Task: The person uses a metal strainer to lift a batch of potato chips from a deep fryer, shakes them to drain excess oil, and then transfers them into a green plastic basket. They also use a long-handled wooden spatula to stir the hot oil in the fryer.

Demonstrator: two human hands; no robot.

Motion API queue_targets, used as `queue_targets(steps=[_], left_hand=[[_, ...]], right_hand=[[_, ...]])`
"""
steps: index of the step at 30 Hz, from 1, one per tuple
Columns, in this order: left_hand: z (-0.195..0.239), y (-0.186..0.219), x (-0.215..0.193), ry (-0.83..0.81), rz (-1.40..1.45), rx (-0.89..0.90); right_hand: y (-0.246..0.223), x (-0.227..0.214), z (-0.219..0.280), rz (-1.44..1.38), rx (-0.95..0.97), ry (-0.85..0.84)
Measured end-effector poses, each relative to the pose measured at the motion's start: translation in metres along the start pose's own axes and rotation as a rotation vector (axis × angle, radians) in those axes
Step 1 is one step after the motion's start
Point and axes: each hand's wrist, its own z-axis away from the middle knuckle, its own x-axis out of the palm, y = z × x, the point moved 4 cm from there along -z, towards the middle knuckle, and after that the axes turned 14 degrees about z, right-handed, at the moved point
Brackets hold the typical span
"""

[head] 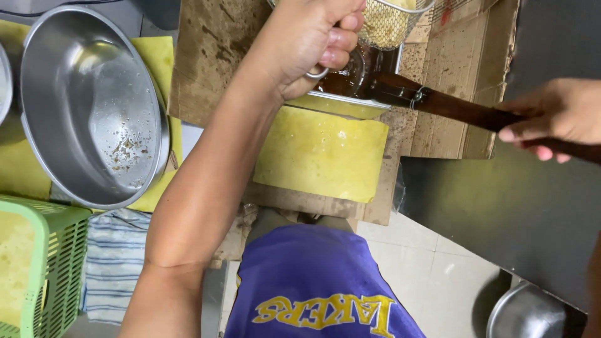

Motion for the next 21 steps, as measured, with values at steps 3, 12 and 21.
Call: queue_targets(steps=[3,12,21], left_hand=[[-0.004,-0.003,-0.006,-0.010,0.027,-0.019],[-0.004,-0.011,-0.015,-0.049,0.124,-0.024],[0.001,-0.007,-0.015,-0.030,0.065,-0.010]], right_hand=[[0.013,-0.021,-0.034,-0.118,0.132,-0.022],[-0.012,-0.037,-0.075,-0.029,-0.431,-0.282],[0.049,0.012,-0.065,-0.148,-0.491,-0.164]])
